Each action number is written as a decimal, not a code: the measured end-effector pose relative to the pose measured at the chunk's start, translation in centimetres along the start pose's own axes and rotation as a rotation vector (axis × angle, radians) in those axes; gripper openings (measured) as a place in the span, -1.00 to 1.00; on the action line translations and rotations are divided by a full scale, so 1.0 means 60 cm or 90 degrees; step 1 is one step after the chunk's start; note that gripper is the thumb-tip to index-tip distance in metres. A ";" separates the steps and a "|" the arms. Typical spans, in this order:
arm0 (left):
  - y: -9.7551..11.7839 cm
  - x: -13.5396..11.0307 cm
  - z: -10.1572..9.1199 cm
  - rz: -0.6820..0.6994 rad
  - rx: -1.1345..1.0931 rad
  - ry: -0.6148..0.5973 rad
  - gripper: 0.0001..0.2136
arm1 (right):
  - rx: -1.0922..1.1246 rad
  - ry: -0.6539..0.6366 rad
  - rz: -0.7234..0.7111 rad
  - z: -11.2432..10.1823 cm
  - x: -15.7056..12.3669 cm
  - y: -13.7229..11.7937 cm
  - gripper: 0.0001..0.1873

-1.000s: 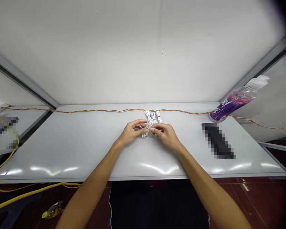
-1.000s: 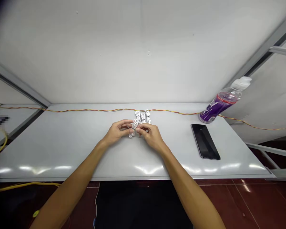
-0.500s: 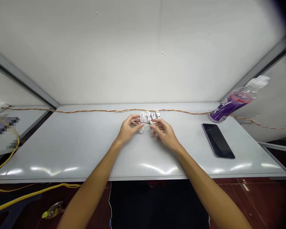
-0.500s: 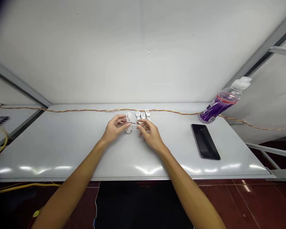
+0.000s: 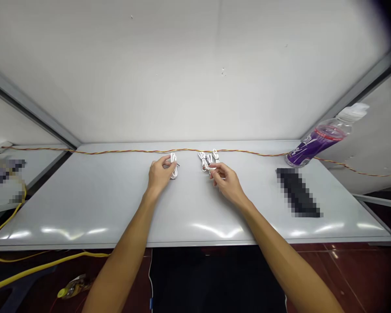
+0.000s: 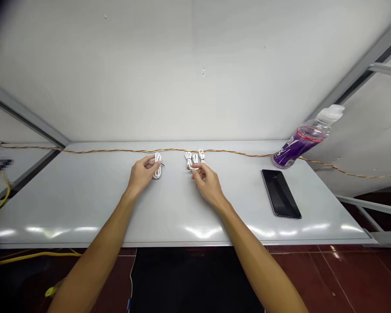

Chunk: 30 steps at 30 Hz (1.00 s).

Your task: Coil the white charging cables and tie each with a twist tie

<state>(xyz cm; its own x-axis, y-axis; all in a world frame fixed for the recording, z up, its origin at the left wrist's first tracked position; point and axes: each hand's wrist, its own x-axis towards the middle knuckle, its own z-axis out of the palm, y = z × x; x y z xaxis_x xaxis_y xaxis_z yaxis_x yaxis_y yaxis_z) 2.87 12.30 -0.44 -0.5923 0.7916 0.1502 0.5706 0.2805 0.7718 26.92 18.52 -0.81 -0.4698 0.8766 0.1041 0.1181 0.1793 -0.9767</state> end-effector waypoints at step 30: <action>0.121 0.008 0.102 0.087 0.160 -0.170 -0.57 | -0.098 0.032 -0.042 0.000 0.005 0.015 -0.72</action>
<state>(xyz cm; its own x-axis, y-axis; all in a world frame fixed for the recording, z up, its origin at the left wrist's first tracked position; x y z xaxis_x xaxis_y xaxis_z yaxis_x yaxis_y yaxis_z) 10.19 18.02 1.43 -0.3508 0.9351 0.0497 0.7751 0.2602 0.5758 26.88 18.91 -1.66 -0.4364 0.8816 0.1797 0.2228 0.2994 -0.9278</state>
